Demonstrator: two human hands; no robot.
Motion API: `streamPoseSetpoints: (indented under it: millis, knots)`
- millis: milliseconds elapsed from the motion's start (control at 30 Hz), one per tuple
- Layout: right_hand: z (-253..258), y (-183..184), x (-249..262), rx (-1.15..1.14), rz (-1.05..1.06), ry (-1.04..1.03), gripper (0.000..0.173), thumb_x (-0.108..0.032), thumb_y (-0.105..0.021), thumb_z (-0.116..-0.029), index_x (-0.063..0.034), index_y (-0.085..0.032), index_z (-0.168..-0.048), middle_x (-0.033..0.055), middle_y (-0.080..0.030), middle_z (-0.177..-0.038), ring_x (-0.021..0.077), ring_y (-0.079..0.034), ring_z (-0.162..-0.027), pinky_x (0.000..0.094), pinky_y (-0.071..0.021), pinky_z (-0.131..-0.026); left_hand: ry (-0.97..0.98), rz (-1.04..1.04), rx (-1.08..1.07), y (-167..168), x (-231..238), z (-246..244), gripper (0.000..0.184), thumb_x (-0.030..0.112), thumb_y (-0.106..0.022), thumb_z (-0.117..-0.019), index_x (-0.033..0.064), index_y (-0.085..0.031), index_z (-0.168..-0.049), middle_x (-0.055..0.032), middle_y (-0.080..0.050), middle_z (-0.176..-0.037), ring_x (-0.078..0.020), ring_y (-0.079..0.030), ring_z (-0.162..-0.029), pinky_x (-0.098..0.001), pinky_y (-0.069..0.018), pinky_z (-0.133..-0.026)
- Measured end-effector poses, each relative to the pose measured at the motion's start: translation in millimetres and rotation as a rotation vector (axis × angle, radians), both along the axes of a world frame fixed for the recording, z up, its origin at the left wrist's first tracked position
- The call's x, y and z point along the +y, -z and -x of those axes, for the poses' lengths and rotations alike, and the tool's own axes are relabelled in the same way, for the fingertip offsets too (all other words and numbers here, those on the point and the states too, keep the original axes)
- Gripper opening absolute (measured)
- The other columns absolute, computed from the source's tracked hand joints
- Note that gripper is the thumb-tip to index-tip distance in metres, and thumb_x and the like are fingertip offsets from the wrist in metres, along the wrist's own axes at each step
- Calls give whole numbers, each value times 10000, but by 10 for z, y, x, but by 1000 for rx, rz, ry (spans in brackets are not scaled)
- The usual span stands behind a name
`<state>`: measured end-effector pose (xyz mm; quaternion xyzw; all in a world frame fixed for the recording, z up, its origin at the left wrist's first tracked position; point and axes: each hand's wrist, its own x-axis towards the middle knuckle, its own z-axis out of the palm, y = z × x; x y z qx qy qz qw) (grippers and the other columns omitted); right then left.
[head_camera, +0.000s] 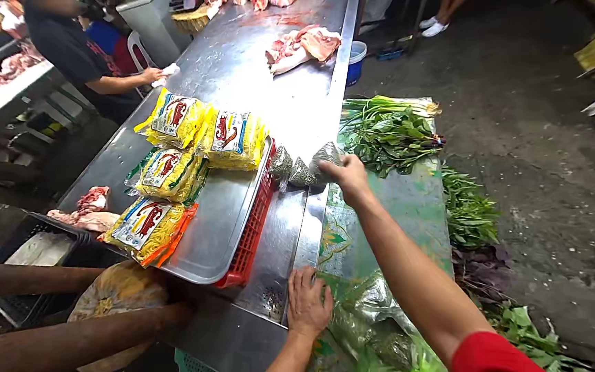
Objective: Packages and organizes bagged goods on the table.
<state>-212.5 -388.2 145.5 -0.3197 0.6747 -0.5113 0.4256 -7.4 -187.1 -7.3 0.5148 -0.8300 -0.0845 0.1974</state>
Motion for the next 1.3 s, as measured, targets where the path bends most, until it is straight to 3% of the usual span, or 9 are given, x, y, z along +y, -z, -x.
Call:
streamPoseSetpoints:
  millis: [67,267,400,567,767,933,1033,1133,1300]
  knots:
    - [-161,38,-337,202,-109,19,676,-365,-845,-822,31,-529,-1269,277,-629,-1133,417,-629,-1047,623,-509,-877,1,12,-13,-1,-14,-4,281,381,-561,-957,209,-779,-911,-27,-706,-1263,-250,-601,-1293,-496,-387,-1166]
    - [-454,254,-754,468,-216,-59,716,-513,-790,-852,8,-584,-1299,312,-511,-1386,474,-514,-1297,607,-469,-1025,-1,66,1,54,-14,-16,295,385,-545,-958,214,-766,-865,-21,-712,-1243,-244,-603,-1288,-477,-391,-1163]
    - [-543,431,-747,517,-201,-115,568,-488,-676,-948,-7,-629,-1247,310,-510,-1377,478,-506,-1298,605,-460,-1032,4,62,2,53,-10,-10,280,384,-555,-952,217,-758,-855,-19,-710,-1245,-240,-596,-1298,-480,-389,-1165]
    - [-320,517,-593,336,-35,-61,422,-400,-584,-1025,-21,-688,-1180,244,-617,-1261,392,-597,-1192,579,-480,-997,3,64,0,44,4,7,279,383,-559,-951,224,-758,-837,-9,-707,-1249,-235,-592,-1301,-470,-374,-1176]
    - [266,1098,555,258,35,120,307,-287,-565,-1054,-25,-671,-1174,157,-698,-1076,278,-684,-926,517,-550,-842,9,22,19,41,24,7,286,362,-564,-945,191,-771,-848,-40,-713,-1245,-271,-607,-1283,-517,-379,-1168]
    - [449,1545,2023,228,-34,178,223,-181,-564,-1018,12,-661,-1075,78,-713,-921,121,-689,-762,310,-595,-723,11,10,-7,-39,-43,15,301,364,-557,-954,172,-764,-850,-78,-707,-1250,-305,-608,-1278,-535,-379,-1164]
    - [412,1531,2906,179,-135,96,238,-162,-573,-1003,46,-657,-1082,98,-714,-892,138,-705,-750,344,-617,-739,40,-70,-38,-65,14,-27,339,366,-540,-970,134,-774,-889,-128,-701,-1259,-359,-603,-1272,-582,-388,-1131]
    - [458,1634,3397,225,-305,-139,253,-211,-607,-1006,5,-697,-1103,112,-734,-955,171,-726,-822,377,-619,-801,62,-109,-36,23,-6,-54,356,387,-543,-974,111,-764,-931,-150,-655,-1326,-375,-522,-1354,-585,-320,-1174]
    - [277,2010,3705,594,-515,-646,295,-217,-619,-993,-86,-708,-1243,164,-672,-1283,351,-611,-1242,535,-476,-1067,61,-80,-36,22,-4,-60,343,371,-548,-966,95,-749,-926,-151,-625,-1360,-358,-490,-1384,-559,-300,-1196]
